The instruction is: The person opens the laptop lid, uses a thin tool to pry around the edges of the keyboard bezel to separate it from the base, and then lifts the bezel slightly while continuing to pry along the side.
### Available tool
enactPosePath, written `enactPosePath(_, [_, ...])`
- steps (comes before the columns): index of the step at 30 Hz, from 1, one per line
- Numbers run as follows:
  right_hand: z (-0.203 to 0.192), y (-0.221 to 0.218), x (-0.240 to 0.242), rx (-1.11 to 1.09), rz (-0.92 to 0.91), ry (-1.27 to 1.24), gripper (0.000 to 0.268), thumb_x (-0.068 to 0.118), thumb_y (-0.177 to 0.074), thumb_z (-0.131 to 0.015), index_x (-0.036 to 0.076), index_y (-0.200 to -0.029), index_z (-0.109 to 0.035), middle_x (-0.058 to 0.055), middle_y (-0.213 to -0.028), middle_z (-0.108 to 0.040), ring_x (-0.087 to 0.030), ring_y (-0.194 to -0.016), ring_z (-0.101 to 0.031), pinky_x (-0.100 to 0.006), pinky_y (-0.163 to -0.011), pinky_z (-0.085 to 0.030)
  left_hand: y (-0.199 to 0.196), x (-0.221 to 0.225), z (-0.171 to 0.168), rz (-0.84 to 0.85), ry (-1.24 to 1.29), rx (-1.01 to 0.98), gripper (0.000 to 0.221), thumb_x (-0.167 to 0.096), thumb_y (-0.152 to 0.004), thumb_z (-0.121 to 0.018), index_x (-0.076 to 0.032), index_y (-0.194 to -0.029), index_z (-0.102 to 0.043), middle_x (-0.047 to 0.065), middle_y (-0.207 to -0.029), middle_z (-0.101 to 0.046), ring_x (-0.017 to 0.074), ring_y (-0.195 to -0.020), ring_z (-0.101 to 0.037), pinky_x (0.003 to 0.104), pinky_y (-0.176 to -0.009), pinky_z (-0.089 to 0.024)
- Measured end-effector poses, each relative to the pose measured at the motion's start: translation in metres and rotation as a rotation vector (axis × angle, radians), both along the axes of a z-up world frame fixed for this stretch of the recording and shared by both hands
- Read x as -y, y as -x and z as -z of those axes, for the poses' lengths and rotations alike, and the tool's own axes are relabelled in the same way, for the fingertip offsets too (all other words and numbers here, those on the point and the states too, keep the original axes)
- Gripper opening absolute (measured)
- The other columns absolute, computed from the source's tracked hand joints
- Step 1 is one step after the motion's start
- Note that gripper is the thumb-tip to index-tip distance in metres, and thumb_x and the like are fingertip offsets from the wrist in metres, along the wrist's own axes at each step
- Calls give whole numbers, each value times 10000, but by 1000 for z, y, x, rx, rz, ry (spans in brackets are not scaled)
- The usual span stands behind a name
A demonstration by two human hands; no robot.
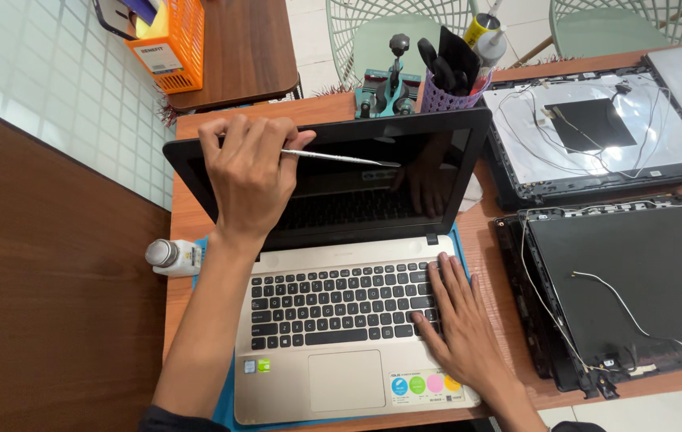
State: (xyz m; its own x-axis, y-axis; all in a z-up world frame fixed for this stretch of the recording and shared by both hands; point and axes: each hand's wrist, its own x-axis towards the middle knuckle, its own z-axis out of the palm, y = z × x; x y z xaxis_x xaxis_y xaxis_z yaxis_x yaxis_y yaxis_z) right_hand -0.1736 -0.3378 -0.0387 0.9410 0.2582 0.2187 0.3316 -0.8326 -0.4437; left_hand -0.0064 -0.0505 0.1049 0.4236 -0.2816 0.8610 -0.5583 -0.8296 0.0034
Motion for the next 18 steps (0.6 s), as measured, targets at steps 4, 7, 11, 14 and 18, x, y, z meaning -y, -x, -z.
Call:
enactPosePath(4, [0,0,0,-14,1,9,790,432,-965,-509,-6,-1572,-256,-231,-1649,-220,-361,-1550,-145,-531,-1232,-90,-6,-3,1,3,-12,15,265,-252,-1039,-802,-102,-936,-609,-10,-808,-638,201,-808,-574,389,-876,-367])
enactPosePath(7, [2,0,0,-13,2,7,793,438,-967,-506,-4,-1576,-253,-231,-1653,-210,-360,-1549,-136,-531,-1229,-85,-13,-3,3,-5,-28,12,265,-265,-1052,-794,-106,-943,-613,-15,-834,-653,188,-818,-577,381,-876,-366])
enactPosePath(11, [4,1,1,-21,7,-11,796,435,-965,-521,11,-1583,-251,-223,-1659,-205,-360,-1556,-131,-533,-1237,-90,-19,-2,5,-23,-28,-26,254,-263,-1054,-794,-106,-945,-626,-20,-817,-647,187,-793,-560,377,-869,-365])
enactPosePath(14, [6,0,1,-37,21,-38,801,439,-952,-545,36,-1584,-264,-218,-1663,-202,-364,-1555,-126,-537,-1231,-106,-13,-2,3,-2,-5,-54,239,-251,-1058,-796,-104,-969,-629,-31,-855,-650,179,-823,-570,379,-893,-370])
enactPosePath(18, [7,0,1,-83,48,-50,799,449,-931,-570,64,-1576,-296,-191,-1671,-199,-357,-1556,-127,-540,-1225,-136,12,-8,-6,-22,-40,-100,220,-253,-1007,-794,-100,-992,-636,19,-925,-621,213,-902,-590,387,-900,-366])
